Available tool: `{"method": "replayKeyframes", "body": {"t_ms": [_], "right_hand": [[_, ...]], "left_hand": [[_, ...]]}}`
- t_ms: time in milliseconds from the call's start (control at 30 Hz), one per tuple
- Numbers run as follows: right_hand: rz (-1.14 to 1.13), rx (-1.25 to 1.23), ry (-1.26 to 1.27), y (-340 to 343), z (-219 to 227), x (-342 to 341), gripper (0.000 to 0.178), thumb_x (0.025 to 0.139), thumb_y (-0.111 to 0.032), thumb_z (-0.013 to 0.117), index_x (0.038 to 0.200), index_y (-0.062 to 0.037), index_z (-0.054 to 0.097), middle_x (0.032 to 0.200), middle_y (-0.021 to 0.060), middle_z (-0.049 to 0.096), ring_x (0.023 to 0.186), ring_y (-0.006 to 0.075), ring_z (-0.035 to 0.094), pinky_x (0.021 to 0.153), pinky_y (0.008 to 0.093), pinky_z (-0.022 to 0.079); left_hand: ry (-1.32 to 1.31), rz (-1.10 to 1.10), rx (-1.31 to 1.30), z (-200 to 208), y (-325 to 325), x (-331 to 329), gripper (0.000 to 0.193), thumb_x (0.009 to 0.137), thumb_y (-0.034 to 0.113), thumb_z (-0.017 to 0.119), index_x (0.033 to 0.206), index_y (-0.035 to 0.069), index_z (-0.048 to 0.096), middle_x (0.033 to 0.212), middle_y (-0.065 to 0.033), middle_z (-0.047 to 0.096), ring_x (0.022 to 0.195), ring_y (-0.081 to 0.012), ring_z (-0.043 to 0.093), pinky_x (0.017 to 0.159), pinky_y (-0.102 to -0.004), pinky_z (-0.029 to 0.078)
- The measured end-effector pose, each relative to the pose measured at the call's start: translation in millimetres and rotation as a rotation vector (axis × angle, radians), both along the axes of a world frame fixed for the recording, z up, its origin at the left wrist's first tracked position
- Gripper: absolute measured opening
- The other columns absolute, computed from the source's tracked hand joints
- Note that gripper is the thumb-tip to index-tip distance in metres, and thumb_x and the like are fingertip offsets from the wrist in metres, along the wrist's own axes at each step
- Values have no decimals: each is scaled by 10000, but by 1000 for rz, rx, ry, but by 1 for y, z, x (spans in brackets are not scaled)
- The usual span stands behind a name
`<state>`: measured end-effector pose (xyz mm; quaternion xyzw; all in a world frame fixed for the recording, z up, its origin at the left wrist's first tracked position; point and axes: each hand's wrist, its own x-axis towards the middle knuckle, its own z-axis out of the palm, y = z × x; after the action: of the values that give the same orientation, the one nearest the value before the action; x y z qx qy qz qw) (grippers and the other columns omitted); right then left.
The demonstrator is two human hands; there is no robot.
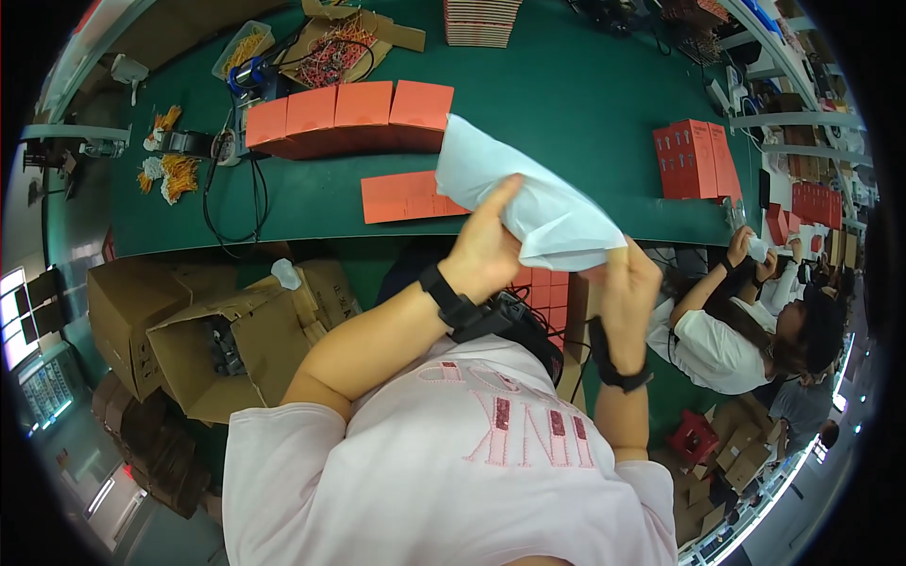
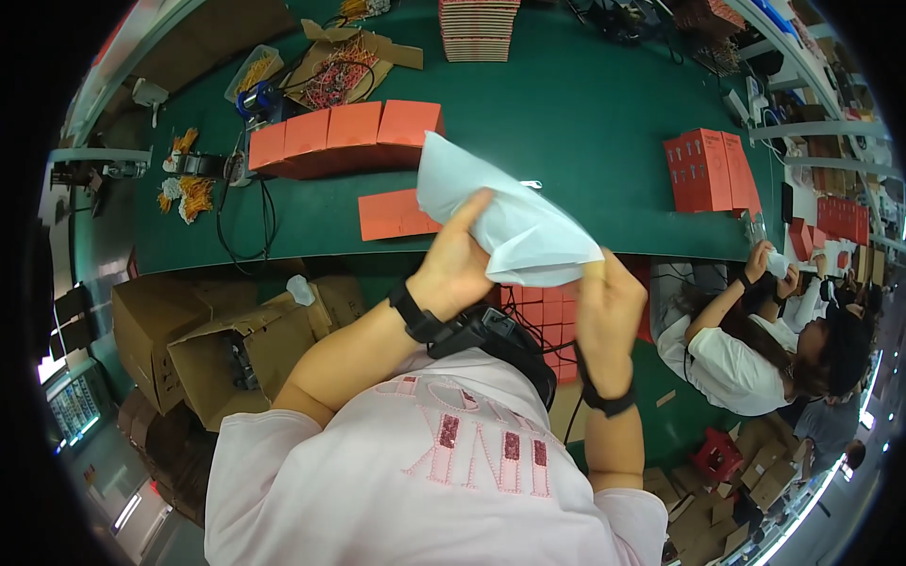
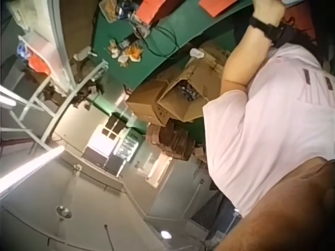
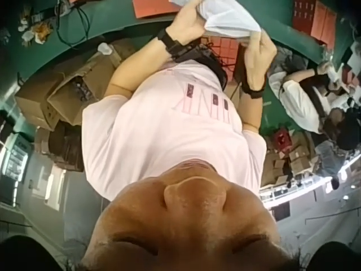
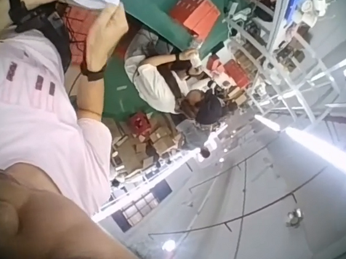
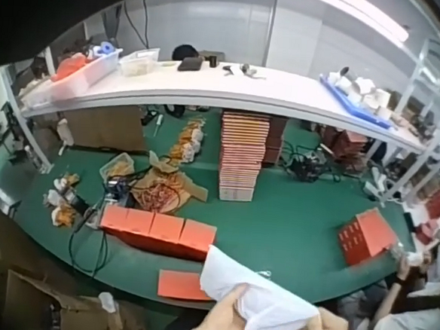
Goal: Packing handheld electronic devices into protective bags and product boxes.
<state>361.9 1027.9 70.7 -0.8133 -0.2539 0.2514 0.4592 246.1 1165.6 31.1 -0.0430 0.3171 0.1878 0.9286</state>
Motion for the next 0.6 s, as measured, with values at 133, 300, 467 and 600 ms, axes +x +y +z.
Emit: {"method": "replayKeyframes", "body": {"t_ms": [133, 300, 467, 600], "right_hand": [[-118, -79, 24, -46, 26, 18, 272, 1040, -215, 540, 973, 24, 650, 889, 82, 678, 689, 105, 649, 606, 206, 481], [566, -94, -866, 3, 62, -16, 738, 741, -155, 828, 1396, -49, 504, 1418, 257, 495, 958, 311, 658, 812, 369, 526], [576, -34, -644, -3, -25, -2, 426, 818, -47, 726, 1236, -34, 644, 1122, 206, 675, 776, 268, 664, 676, 344, 541], [-65, 161, 1218, -40, -60, 20, 247, 949, -88, 612, 1184, -10, 620, 1043, 87, 683, 843, 169, 667, 755, 355, 556]], "left_hand": [[-6, 135, -85, -39, 21, -8, 424, 978, 244, 625, 1331, 52, 493, 1337, -101, 586, 1236, -262, 575, 1092, -453, 455], [79, -4, 6, -29, -8, 7, 444, 958, 181, 652, 1344, 33, 488, 1269, -106, 611, 1184, -263, 597, 1052, -444, 466], [-90, -117, -74, -28, -22, 16, 397, 947, 175, 629, 1290, 20, 503, 1239, -140, 597, 1154, -276, 580, 1046, -478, 441], [-95, -495, 392, -29, -28, -6, 397, 869, 64, 663, 1220, -61, 525, 1159, -172, 634, 1036, -261, 661, 843, -405, 556]]}}
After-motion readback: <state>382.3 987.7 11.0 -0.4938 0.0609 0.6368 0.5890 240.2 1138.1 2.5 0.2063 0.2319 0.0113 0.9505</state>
